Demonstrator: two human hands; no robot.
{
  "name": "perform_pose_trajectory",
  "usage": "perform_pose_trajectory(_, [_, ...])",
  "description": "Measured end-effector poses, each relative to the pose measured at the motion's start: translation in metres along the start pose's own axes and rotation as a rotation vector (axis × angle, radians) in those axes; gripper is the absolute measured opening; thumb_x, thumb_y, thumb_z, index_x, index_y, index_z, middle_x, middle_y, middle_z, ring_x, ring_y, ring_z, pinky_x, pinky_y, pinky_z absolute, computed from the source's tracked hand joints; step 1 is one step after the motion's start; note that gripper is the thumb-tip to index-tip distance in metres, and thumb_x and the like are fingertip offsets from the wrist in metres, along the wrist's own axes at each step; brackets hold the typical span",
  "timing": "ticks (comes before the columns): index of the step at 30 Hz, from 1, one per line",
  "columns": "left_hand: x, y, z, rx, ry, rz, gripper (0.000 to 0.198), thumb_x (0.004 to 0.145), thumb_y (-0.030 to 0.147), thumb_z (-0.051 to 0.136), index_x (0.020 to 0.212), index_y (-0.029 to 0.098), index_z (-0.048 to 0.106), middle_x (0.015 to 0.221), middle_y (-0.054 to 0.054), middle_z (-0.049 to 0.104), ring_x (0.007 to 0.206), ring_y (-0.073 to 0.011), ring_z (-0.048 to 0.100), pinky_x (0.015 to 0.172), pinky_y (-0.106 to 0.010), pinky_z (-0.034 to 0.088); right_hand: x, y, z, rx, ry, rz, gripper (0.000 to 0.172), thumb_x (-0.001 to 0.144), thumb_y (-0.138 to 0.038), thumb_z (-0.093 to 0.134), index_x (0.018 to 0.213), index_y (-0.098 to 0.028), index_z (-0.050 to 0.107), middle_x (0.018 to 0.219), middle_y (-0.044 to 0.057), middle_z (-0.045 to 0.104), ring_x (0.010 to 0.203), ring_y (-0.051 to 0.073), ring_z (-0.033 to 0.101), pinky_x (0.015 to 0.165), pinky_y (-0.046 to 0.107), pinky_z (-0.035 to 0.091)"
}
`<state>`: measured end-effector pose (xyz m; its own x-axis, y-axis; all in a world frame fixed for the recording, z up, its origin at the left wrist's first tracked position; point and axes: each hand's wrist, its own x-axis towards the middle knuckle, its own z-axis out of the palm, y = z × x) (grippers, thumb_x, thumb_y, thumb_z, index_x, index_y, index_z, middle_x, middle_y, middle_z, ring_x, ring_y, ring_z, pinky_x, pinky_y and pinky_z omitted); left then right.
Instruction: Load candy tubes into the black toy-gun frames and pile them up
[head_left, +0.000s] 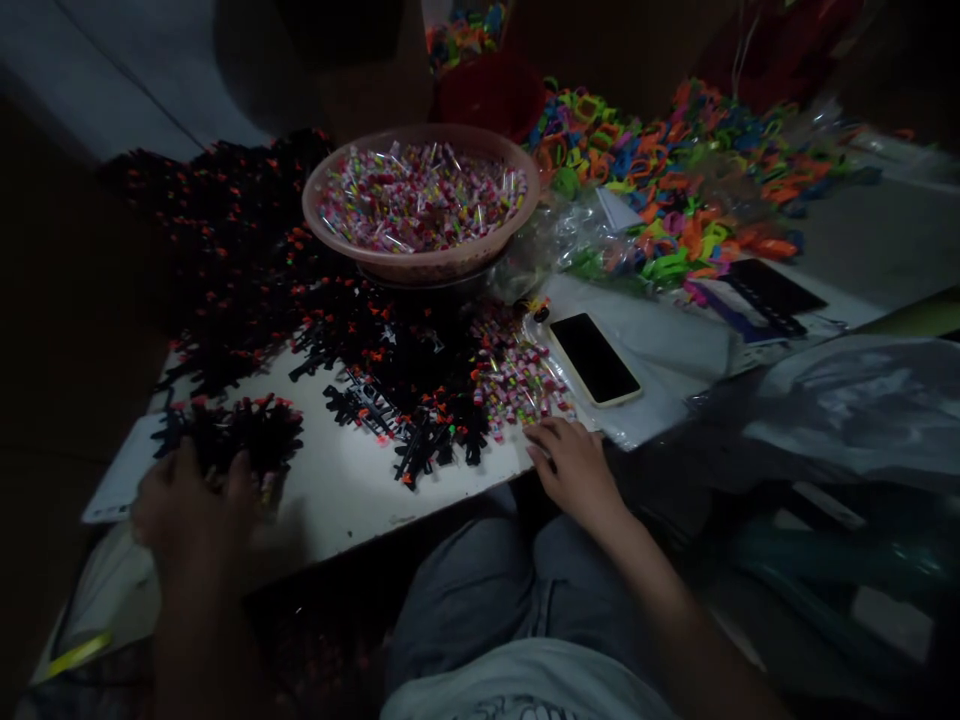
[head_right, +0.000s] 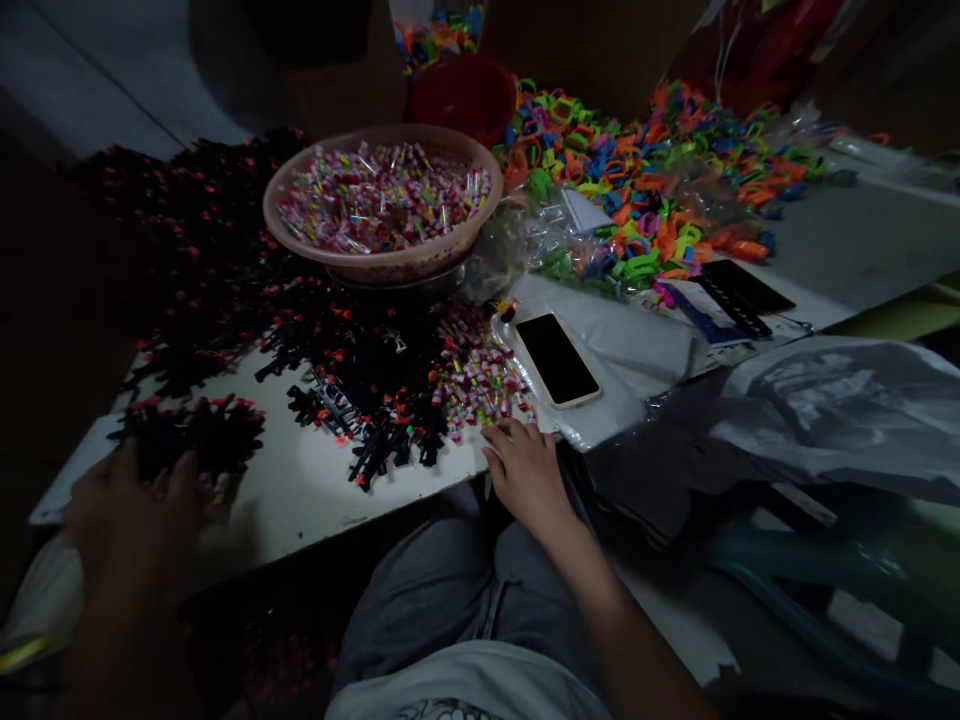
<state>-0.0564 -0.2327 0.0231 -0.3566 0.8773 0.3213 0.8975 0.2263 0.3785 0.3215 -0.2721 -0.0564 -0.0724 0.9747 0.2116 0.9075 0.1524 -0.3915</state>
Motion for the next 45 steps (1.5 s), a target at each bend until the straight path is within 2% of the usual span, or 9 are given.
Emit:
perform_pose_trajectory(2, [-0.015, 0.013, 0.019, -0.014, -0.025, 0.083, 0.046, 0.079, 0.044, 0.053, 0.113, 0.014, 0.056, 0.104, -0.013, 0.060, 0.107, -0.0378, 0.052, 0.090, -0.053, 0.042, -0.001, -0.003, 0.001, 0.083, 0.023, -0.008, 0.028, 0.087, -0.017, 0.049, 0.113, -0.020, 0.058, 0.110, 0.010, 0.061, 0.101, 0.027, 0.052, 0.083, 0.041, 0.037])
perform_pose_trajectory(6, [-0.056, 0.047, 0.066, -0.296, -0.346, 0.223, 0.045, 0.081, 0.046, 0.051, 0.114, 0.017, 0.060, 0.105, -0.013, 0.062, 0.093, -0.0273, 0.060, 0.086, -0.042, 0.047, -0.002, -0.012, 0.003, 0.326, 0.089, -0.095, 0.025, 0.088, -0.014, 0.045, 0.108, -0.020, 0.058, 0.094, 0.008, 0.064, 0.089, 0.023, 0.057, 0.080, 0.038, 0.041])
perform_pose_trajectory(10, [-0.074, 0.060, 0.086, -0.453, -0.505, 0.096, 0.049, 0.078, 0.043, 0.057, 0.120, 0.017, 0.059, 0.095, -0.010, 0.066, 0.089, -0.0247, 0.062, 0.085, -0.039, 0.047, -0.007, -0.023, 0.007, 0.587, 0.188, -0.129, 0.009, 0.087, -0.022, 0.053, 0.095, -0.022, 0.057, 0.092, 0.007, 0.063, 0.090, 0.022, 0.058, 0.081, 0.037, 0.045])
perform_pose_trajectory(16, [-0.073, 0.051, 0.077, -0.702, -0.658, -0.060, 0.050, 0.065, 0.039, 0.070, 0.110, 0.017, 0.065, 0.083, -0.005, 0.065, 0.073, -0.0193, 0.063, 0.068, -0.030, 0.050, -0.016, -0.042, 0.012, 0.854, 0.044, 0.023, 0.011, 0.091, -0.026, 0.049, 0.101, -0.022, 0.052, 0.094, 0.005, 0.065, 0.088, 0.018, 0.061, 0.081, 0.032, 0.048])
perform_pose_trajectory(25, [-0.080, 0.069, 0.042, -0.682, -0.481, 0.063, 0.040, 0.074, 0.033, 0.066, 0.112, 0.021, 0.060, 0.086, -0.003, 0.063, 0.079, -0.0171, 0.061, 0.079, -0.029, 0.047, -0.020, -0.050, 0.012, 0.742, 0.080, -0.027, 0.035, 0.091, -0.027, 0.049, 0.125, -0.026, 0.046, 0.112, 0.008, 0.057, 0.092, 0.019, 0.056, 0.084, 0.035, 0.047])
perform_pose_trajectory(29, [-0.085, 0.081, 0.018, -0.726, -0.558, 0.077, 0.032, 0.071, 0.031, 0.070, 0.103, 0.024, 0.067, 0.094, -0.005, 0.067, 0.085, -0.0198, 0.061, 0.078, -0.029, 0.047, -0.018, -0.058, 0.008, 0.758, 0.057, 0.005, 0.041, 0.086, -0.030, 0.057, 0.126, -0.027, 0.048, 0.111, 0.007, 0.059, 0.087, 0.018, 0.056, 0.082, 0.035, 0.047])
perform_pose_trajectory(33, [-0.106, 0.100, 0.021, -1.085, -0.601, -0.287, 0.031, 0.066, 0.031, 0.075, 0.095, 0.023, 0.067, 0.096, -0.004, 0.067, 0.089, -0.0179, 0.062, 0.076, -0.025, 0.049, -0.017, -0.068, 0.010, 0.892, -0.056, 0.092, 0.010, 0.084, -0.029, 0.058, 0.092, -0.023, 0.059, 0.075, -0.001, 0.059, 0.066, 0.013, 0.053, 0.064, 0.026, 0.046])
perform_pose_trajectory(37, [-0.133, 0.118, 0.041, -1.374, -0.706, -0.712, 0.048, 0.059, 0.032, 0.081, 0.102, 0.021, 0.064, 0.092, -0.003, 0.069, 0.084, -0.0156, 0.065, 0.080, -0.026, 0.050, -0.025, -0.076, 0.015, 1.043, -0.121, 0.158, 0.009, 0.086, -0.031, 0.055, 0.090, -0.023, 0.053, 0.070, -0.004, 0.054, 0.063, 0.012, 0.052, 0.059, 0.023, 0.044])
perform_pose_trajectory(45, [-0.137, 0.120, 0.048, -1.382, -0.632, -0.714, 0.040, 0.056, 0.030, 0.084, 0.088, 0.014, 0.065, 0.087, -0.006, 0.071, 0.083, -0.0198, 0.067, 0.080, -0.032, 0.054, -0.035, -0.073, 0.009, 0.985, -0.092, 0.032, 0.021, 0.092, -0.028, 0.044, 0.113, -0.024, 0.040, 0.094, 0.003, 0.056, 0.085, 0.016, 0.057, 0.076, 0.029, 0.046])
